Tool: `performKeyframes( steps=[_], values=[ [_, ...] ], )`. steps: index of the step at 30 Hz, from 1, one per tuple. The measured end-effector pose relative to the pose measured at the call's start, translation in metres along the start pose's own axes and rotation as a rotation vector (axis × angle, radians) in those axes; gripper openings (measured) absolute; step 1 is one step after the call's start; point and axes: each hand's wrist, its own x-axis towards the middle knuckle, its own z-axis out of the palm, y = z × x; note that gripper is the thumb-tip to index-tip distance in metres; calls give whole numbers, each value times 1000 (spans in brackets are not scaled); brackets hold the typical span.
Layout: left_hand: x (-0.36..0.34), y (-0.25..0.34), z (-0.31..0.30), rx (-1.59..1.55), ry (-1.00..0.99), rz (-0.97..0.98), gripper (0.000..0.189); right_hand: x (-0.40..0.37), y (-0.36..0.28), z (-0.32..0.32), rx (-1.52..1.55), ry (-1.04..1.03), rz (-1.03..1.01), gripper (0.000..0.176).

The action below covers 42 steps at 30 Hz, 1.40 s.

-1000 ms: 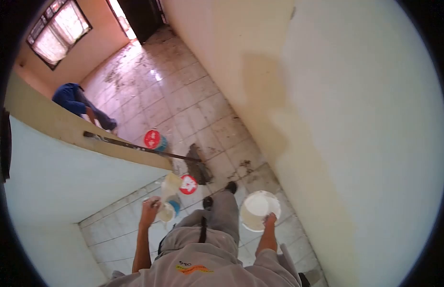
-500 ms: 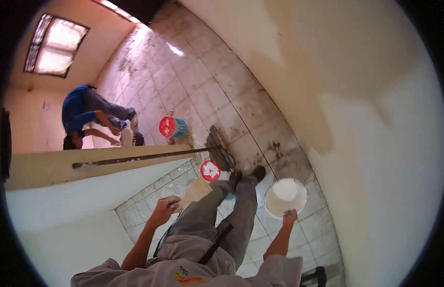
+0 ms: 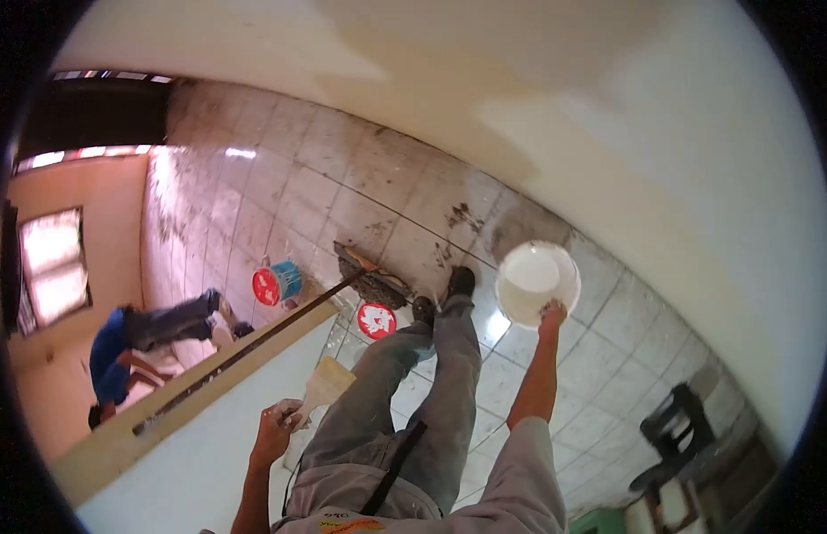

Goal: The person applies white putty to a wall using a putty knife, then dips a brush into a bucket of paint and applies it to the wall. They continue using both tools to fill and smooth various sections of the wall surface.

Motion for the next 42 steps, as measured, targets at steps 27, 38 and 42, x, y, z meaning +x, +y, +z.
performKeyframes(
  steps=[27, 38, 42],
  values=[
    [-137, -50, 34, -455, 19, 502, 26, -422, 195, -47, -1978, -1431, -779, 28],
    [-48, 73, 82, -350, -345, 379, 28, -406, 148, -37, -1144, -893, -495, 30],
    [-6, 107, 103, -278, -506, 287, 27, -405, 109, -42, -1035, -733, -282, 37]
  ],
)
